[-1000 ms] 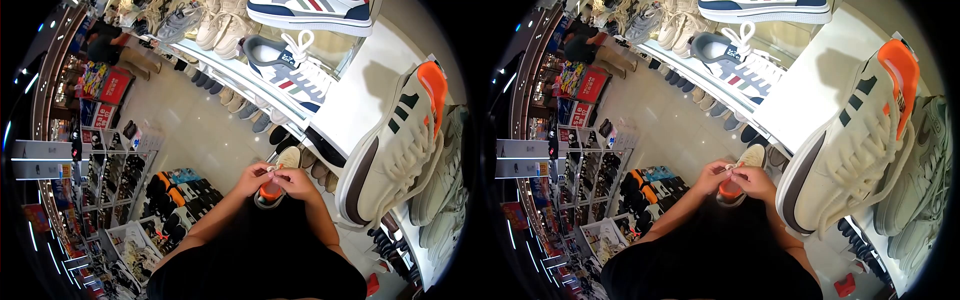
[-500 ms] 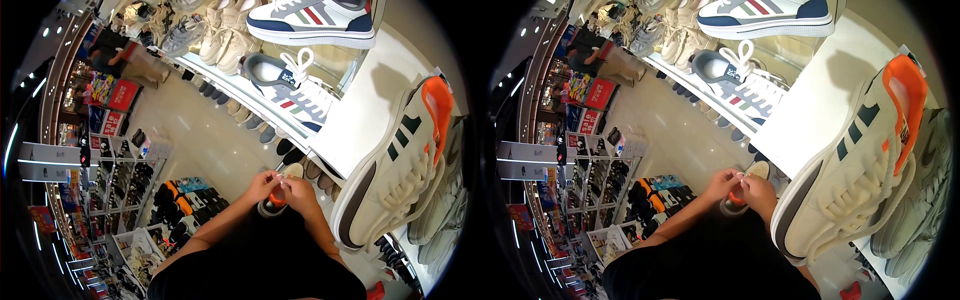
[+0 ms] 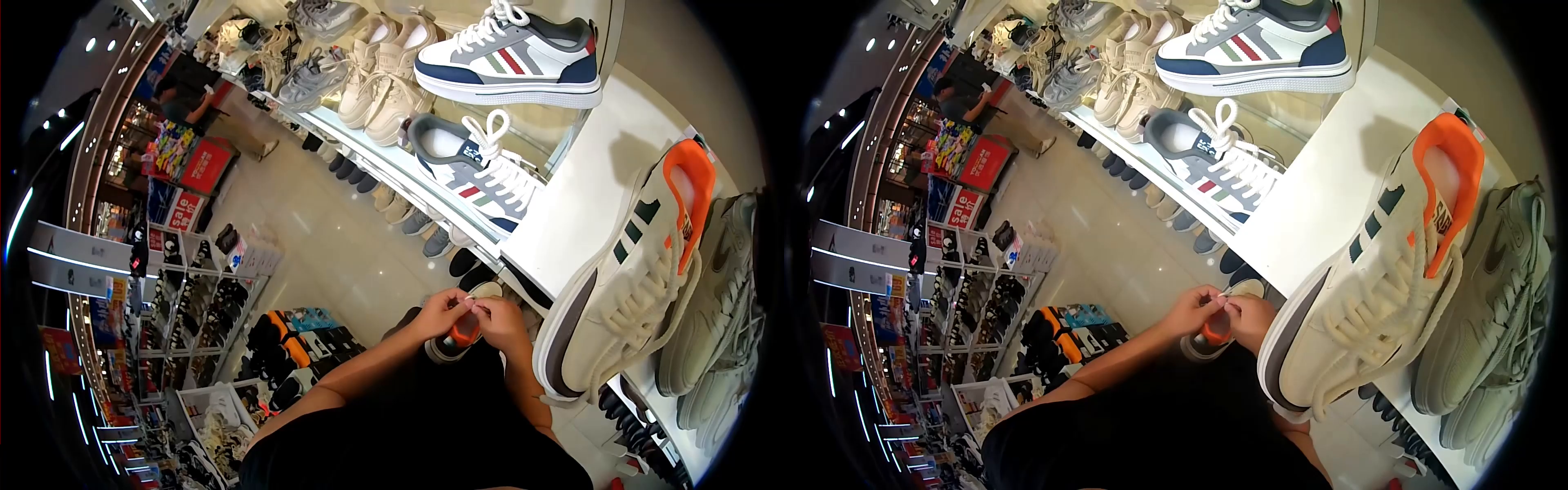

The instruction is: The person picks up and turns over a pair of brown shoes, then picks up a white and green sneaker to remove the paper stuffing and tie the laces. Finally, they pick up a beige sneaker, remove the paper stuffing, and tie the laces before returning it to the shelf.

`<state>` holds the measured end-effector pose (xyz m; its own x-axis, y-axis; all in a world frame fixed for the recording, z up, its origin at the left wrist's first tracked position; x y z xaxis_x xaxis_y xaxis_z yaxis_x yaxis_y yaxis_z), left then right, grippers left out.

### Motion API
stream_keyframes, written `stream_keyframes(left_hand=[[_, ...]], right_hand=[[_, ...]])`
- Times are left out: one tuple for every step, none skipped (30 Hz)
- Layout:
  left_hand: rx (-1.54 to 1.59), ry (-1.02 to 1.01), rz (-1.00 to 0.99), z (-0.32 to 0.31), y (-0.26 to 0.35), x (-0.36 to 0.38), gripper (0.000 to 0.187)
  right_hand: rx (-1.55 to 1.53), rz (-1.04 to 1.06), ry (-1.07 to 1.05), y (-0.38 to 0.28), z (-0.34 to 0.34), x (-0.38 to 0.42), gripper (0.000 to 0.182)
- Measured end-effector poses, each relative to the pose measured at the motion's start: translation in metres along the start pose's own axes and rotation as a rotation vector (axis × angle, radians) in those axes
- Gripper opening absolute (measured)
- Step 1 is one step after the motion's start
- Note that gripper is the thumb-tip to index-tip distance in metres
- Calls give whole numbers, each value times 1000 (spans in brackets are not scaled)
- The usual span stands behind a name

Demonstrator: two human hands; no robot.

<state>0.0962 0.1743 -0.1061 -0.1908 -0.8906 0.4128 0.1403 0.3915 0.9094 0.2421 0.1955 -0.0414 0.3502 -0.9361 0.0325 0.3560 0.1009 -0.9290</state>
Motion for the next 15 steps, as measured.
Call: stream_keyframes(left_hand=[[11, -6, 0, -1, -1, -1, 21], [25, -12, -11, -1, -1, -2, 20], [40, -18, -21, -2, 0, -3, 20], [54, -23, -31, -3, -1, -3, 19], [22, -14, -26, -3, -5, -5, 18], [-11, -5, -21, -4, -7, -6, 18], [-43, 3, -15, -4, -8, -7, 17], [-107, 3, -9, -5, -9, -8, 18], [-171, 1, -3, -7, -3, -7, 18], [-235, 0, 5, -9, 3, -6, 18], [-282, 5, -22, -10, 12, -5, 19], [-328, 10, -49, -12, 22, -3, 20], [-374, 15, -76, -13, 28, -3, 20], [-390, 18, -79, -14, 25, -3, 21], [-406, 22, -82, -14, 23, -5, 21]], right_hand=[[10, 9, -6, 0, 1, 0, 18], [12, 1, -25, 0, 0, -1, 18], [13, -8, -45, -1, 0, -1, 18], [15, -17, -66, -1, 0, -1, 18], [10, -24, -67, 0, 0, -1, 17], [5, -31, -69, 1, 0, 0, 17], [-1, -38, -71, 2, 0, 1, 17], [7, -54, -58, 4, 2, 2, 16], [15, -71, -45, 6, 2, 3, 16], [22, -89, -33, 8, 3, 4, 16], [29, -93, -16, 6, 4, 6, 16], [37, -99, 2, 3, 6, 8, 16], [45, -103, 19, 1, 7, 9, 17], [95, -95, 49, 0, 8, 10, 18], [146, -87, 79, -1, 8, 13, 19]])
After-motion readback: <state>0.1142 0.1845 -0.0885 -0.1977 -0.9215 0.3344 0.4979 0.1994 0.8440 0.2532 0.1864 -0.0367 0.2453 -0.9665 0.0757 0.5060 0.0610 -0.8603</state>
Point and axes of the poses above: each hand's wrist, its own x-axis away from the middle knuckle, its own z-axis out of the back of the hand, y = z × x, the point moved 10 cm from there along -x, towards the middle knuckle, and after that the axes turned 3 degrees about z, right-handed, at the moved point
